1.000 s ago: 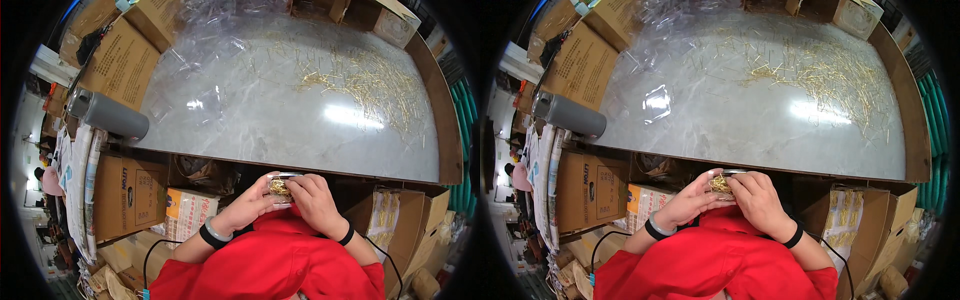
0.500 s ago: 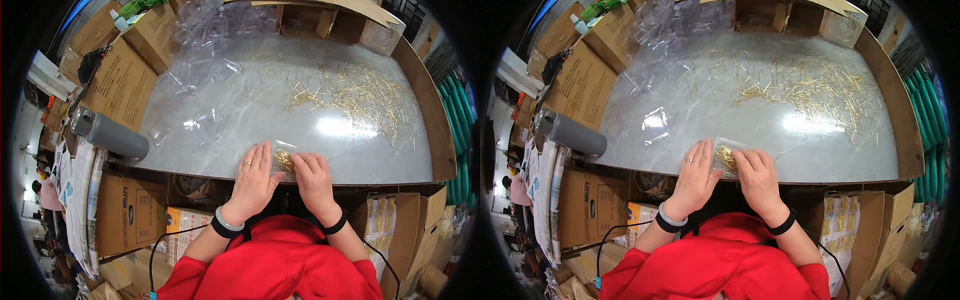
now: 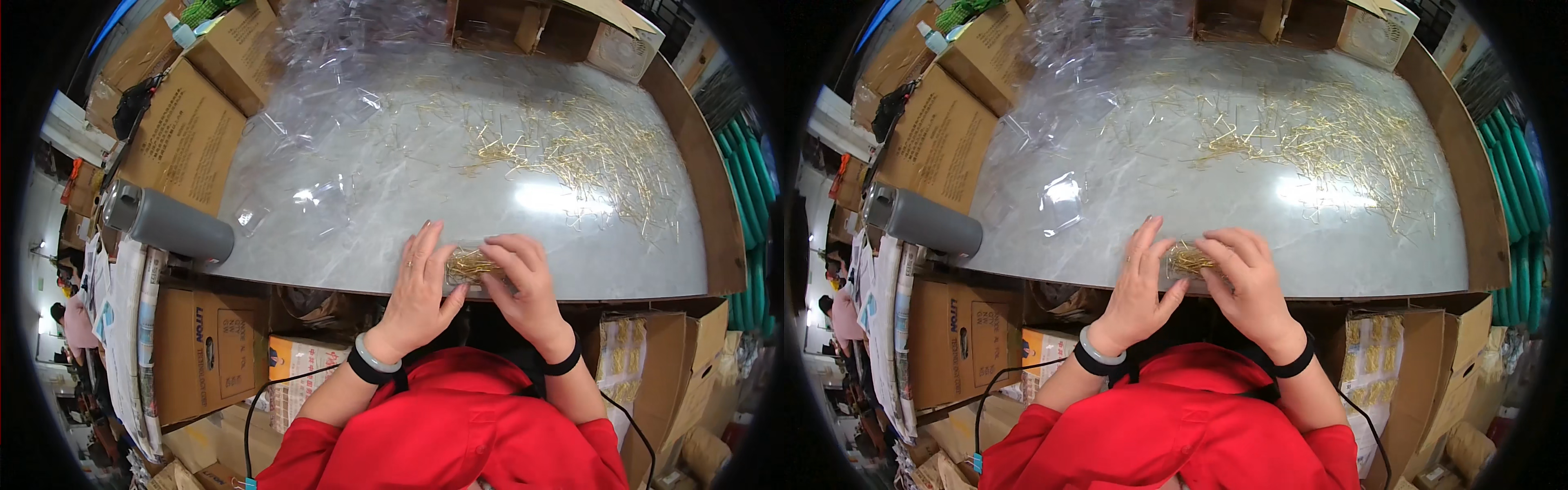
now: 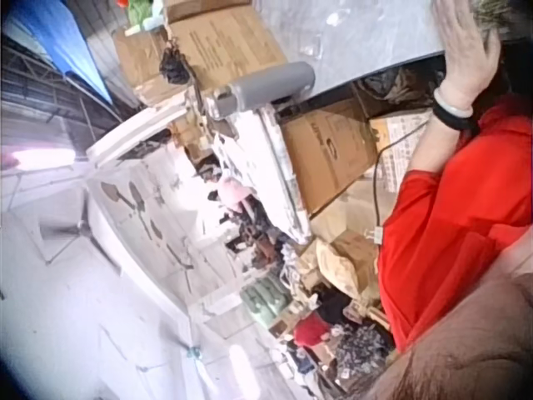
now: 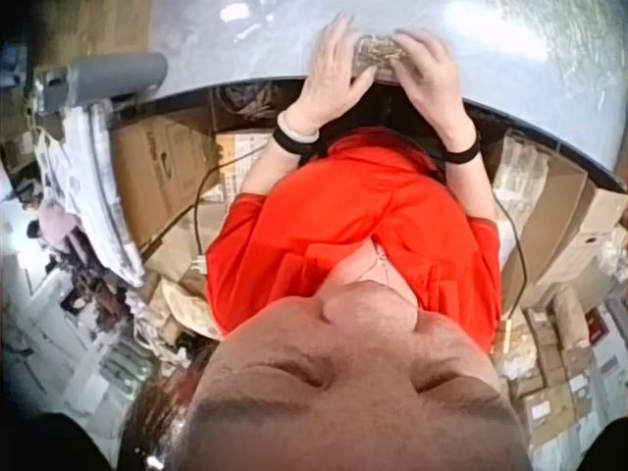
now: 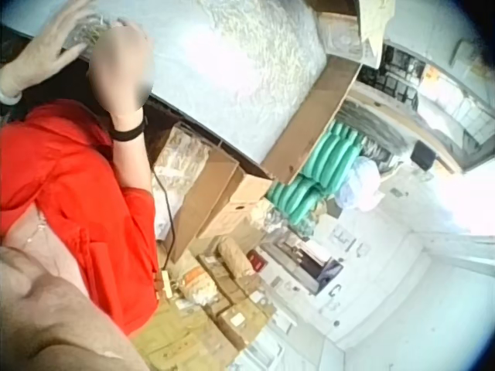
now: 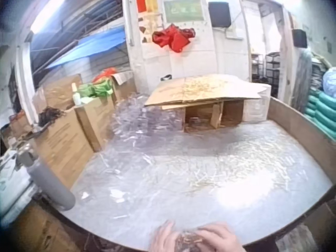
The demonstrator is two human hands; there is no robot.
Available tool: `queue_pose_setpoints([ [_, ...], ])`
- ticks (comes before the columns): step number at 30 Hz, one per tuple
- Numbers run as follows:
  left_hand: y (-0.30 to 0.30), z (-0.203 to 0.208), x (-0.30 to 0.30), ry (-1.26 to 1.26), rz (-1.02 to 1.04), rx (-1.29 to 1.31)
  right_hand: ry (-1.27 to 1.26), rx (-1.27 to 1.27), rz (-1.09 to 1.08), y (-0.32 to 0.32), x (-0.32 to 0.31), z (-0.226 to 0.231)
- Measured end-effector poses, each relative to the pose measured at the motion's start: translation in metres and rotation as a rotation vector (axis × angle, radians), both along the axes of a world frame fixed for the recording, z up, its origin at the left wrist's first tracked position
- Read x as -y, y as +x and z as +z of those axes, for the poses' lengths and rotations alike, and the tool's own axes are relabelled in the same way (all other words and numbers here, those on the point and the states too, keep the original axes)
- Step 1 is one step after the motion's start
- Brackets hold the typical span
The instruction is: Packaging small gold-colored metallic items into small plastic bags.
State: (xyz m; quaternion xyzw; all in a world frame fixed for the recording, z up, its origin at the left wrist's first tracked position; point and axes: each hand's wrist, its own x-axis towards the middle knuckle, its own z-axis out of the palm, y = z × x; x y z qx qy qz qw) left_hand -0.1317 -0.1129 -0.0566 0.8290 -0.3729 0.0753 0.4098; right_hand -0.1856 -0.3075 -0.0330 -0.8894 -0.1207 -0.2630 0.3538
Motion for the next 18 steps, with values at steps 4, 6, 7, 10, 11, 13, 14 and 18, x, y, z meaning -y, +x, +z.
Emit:
queue_pose_setpoints([
  [4,0.010,0.005,0.006,0.151,-0.114,0.113,0.032,-0.049,-0.121,-0.006,0.015,-0.003],
  [6,0.009,0.000,0.011,0.203,-0.109,0.152,0.008,-0.104,-0.145,-0.009,0.025,-0.009],
  [7,0.009,0.000,0.012,0.202,-0.105,0.146,0.036,-0.133,-0.132,-0.011,0.026,-0.009],
  [10,0.007,-0.002,0.012,0.209,-0.092,0.131,0.110,-0.193,-0.102,-0.013,0.028,-0.008],
  [11,0.007,0.000,0.013,0.211,-0.087,0.134,0.121,-0.185,-0.101,-0.012,0.029,-0.008],
  [13,0.006,0.001,0.014,0.207,-0.083,0.136,0.215,-0.223,-0.111,-0.013,0.032,-0.009],
  [14,0.006,0.002,0.014,0.202,-0.084,0.136,0.299,-0.266,-0.122,-0.015,0.033,-0.010],
  [18,0.005,0.001,0.014,0.188,-0.088,0.158,0.202,-0.278,-0.126,-0.018,0.036,-0.007],
])
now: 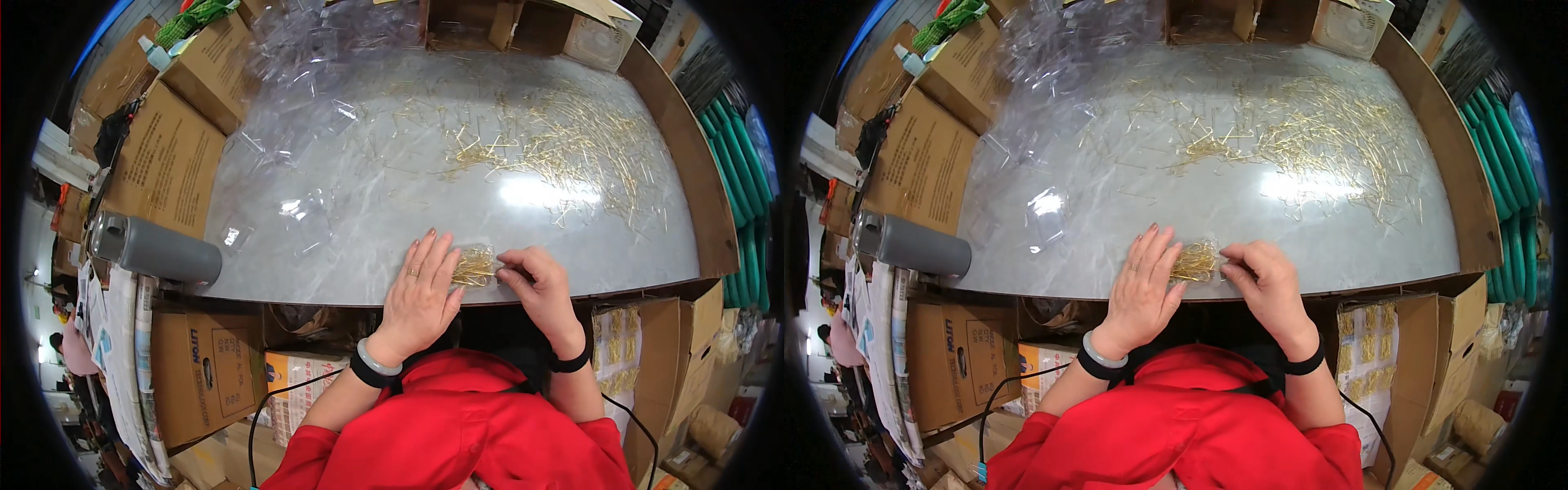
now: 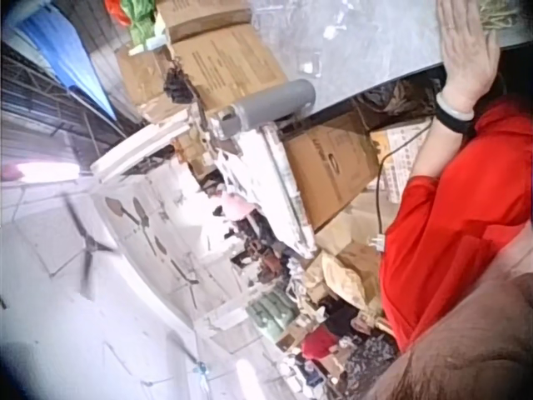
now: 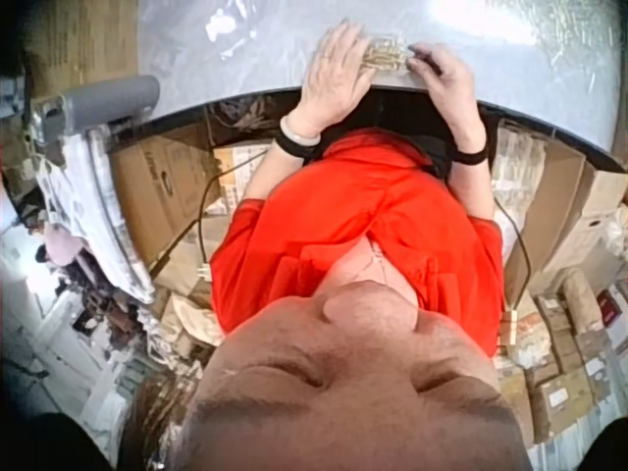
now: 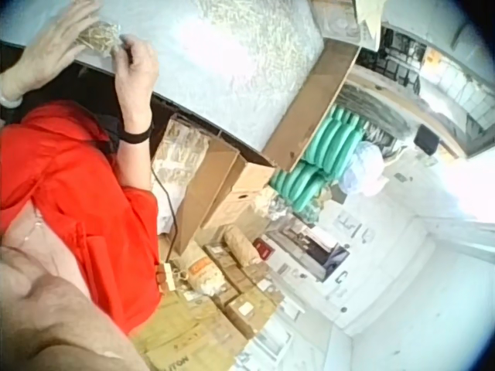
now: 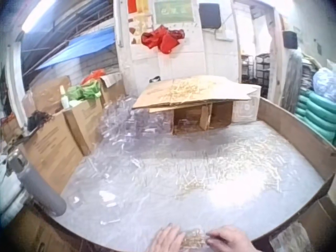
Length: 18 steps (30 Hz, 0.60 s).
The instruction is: Packaging small gold-colored metallic items into small plastic bags.
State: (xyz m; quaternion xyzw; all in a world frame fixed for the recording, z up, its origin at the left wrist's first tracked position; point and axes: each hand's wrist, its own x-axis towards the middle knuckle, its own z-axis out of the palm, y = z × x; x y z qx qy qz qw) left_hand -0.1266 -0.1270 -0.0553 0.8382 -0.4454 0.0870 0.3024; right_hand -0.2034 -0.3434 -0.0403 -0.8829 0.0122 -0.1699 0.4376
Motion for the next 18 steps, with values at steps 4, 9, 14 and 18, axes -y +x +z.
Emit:
queue_pose_setpoints([
  [4,0.000,-0.007,-0.001,-0.060,-0.036,-0.005,0.082,0.039,-0.044,0.001,-0.010,0.000],
  [9,-0.002,-0.014,-0.003,-0.157,-0.078,-0.033,0.196,0.036,-0.071,0.010,-0.020,0.005],
  [14,0.002,-0.002,0.000,-0.166,-0.027,-0.020,-0.033,0.216,-0.056,0.017,-0.022,-0.002],
  [18,0.012,0.008,-0.001,-0.063,-0.036,0.060,0.125,0.047,-0.122,0.001,-0.019,0.009],
])
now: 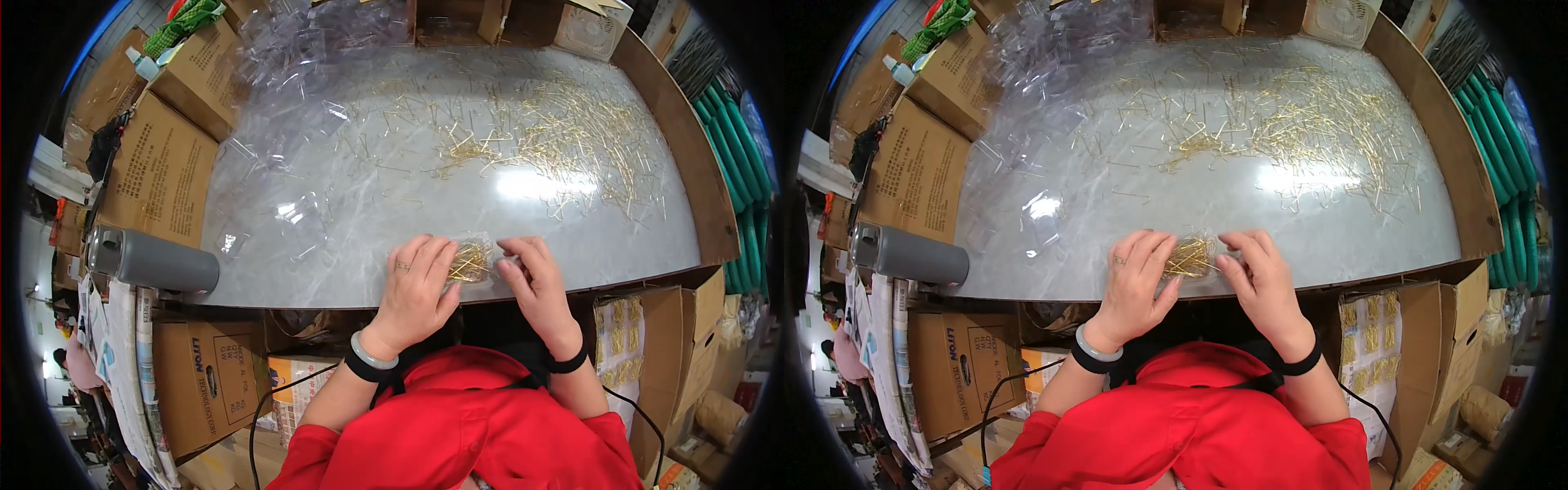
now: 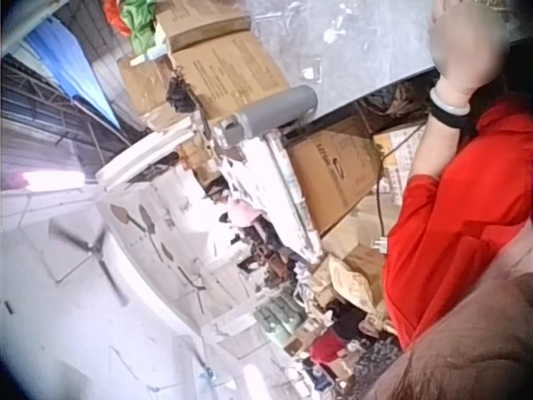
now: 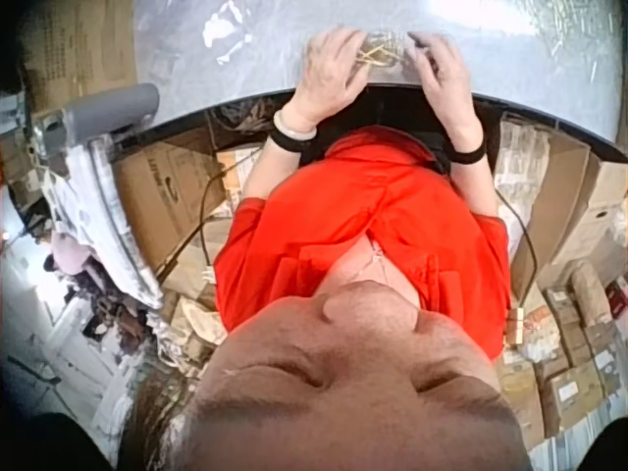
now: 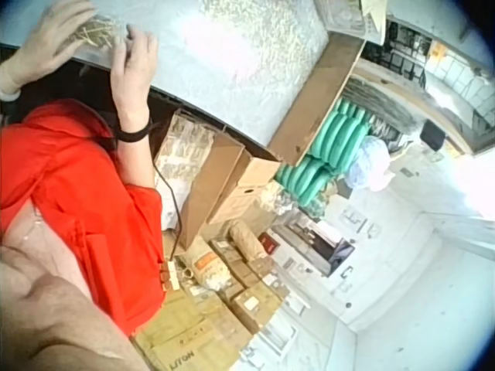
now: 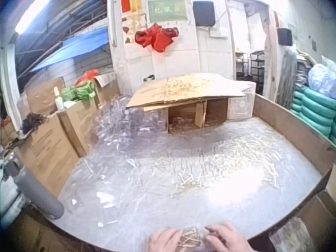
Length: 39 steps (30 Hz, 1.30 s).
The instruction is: Packaging small gold-colored metallic items into small plastic bags.
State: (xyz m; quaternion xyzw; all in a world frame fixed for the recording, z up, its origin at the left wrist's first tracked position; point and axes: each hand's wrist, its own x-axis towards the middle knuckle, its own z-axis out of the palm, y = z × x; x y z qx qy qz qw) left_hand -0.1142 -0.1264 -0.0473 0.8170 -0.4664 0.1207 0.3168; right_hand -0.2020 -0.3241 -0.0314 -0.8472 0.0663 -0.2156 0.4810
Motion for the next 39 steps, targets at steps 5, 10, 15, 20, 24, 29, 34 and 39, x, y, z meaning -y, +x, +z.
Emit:
queue_pose_setpoints([
  [5,0.007,-0.004,0.004,0.009,-0.030,-0.015,-0.181,-0.110,0.082,-0.008,0.003,0.003],
  [10,0.007,-0.006,0.005,0.017,-0.036,-0.064,-0.325,-0.079,0.071,-0.002,0.010,0.012],
  [15,0.007,-0.006,0.005,0.029,-0.043,-0.084,-0.510,-0.013,-0.014,0.011,-0.011,0.018],
  [20,0.007,-0.007,0.004,0.043,-0.035,-0.060,-0.270,-0.053,0.082,0.008,-0.026,0.016],
  [24,0.005,-0.007,0.005,0.037,-0.027,-0.088,-0.260,-0.064,-0.086,0.014,-0.006,0.012],
  [29,0.004,-0.007,0.005,0.046,-0.014,-0.063,-0.265,-0.135,-0.078,0.026,-0.001,0.002],
  [34,0.003,-0.007,0.006,0.047,0.001,-0.045,-0.073,-0.236,-0.098,0.020,0.001,-0.006],
  [39,0.003,-0.010,0.007,0.041,0.001,-0.036,0.249,-0.209,-0.103,0.018,-0.016,-0.016],
])
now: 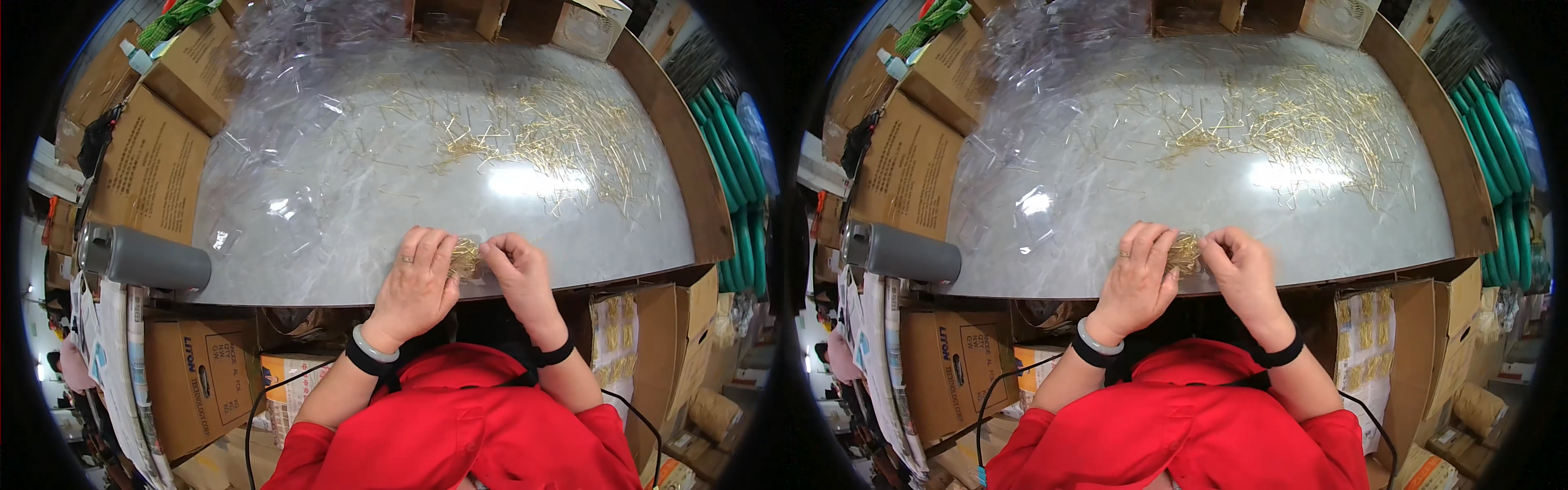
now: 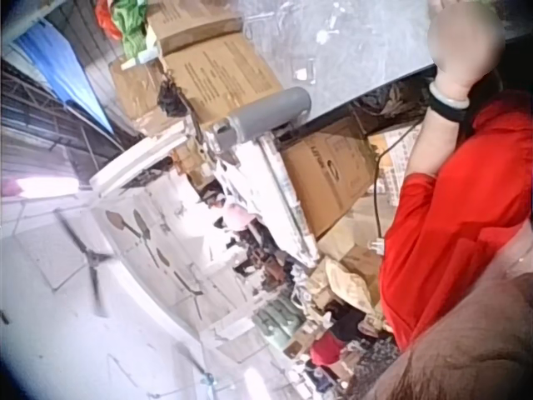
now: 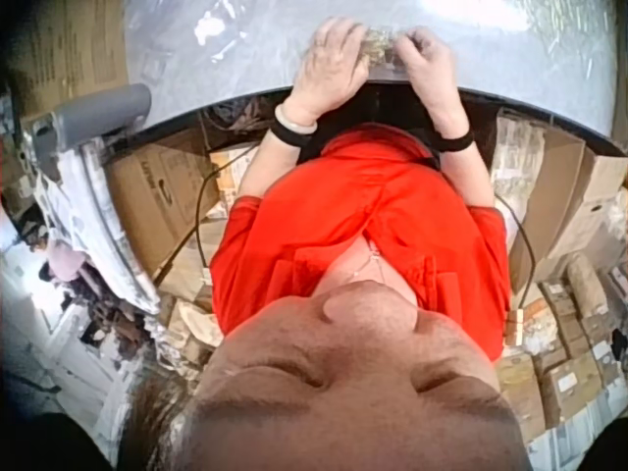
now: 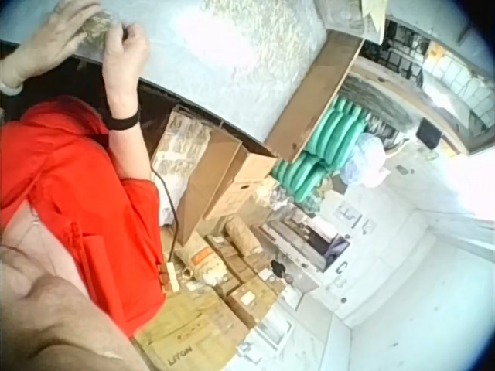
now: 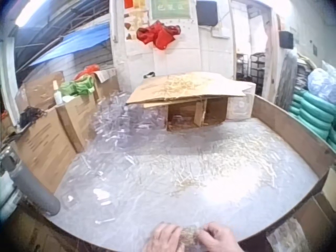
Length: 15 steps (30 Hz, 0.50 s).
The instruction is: Packaging small gold-colored metallic items into small plastic bags.
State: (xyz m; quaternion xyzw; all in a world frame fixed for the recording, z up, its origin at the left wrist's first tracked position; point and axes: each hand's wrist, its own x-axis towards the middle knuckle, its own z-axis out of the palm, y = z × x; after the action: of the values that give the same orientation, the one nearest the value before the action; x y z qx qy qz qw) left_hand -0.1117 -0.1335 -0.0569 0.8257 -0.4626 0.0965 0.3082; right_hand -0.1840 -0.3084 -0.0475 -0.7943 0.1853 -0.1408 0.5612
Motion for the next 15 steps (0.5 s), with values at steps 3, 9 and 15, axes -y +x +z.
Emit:
queue_pose_setpoints([
  [3,0.000,-0.001,-0.001,0.008,0.001,-0.005,-0.366,0.127,0.020,0.000,-0.005,0.006],
  [9,-0.001,-0.002,-0.001,0.021,-0.004,-0.009,-0.679,0.253,0.032,0.003,-0.002,0.008],
  [15,0.000,-0.004,-0.001,0.003,-0.008,0.012,-0.606,0.248,0.033,0.001,-0.008,0.015],
])
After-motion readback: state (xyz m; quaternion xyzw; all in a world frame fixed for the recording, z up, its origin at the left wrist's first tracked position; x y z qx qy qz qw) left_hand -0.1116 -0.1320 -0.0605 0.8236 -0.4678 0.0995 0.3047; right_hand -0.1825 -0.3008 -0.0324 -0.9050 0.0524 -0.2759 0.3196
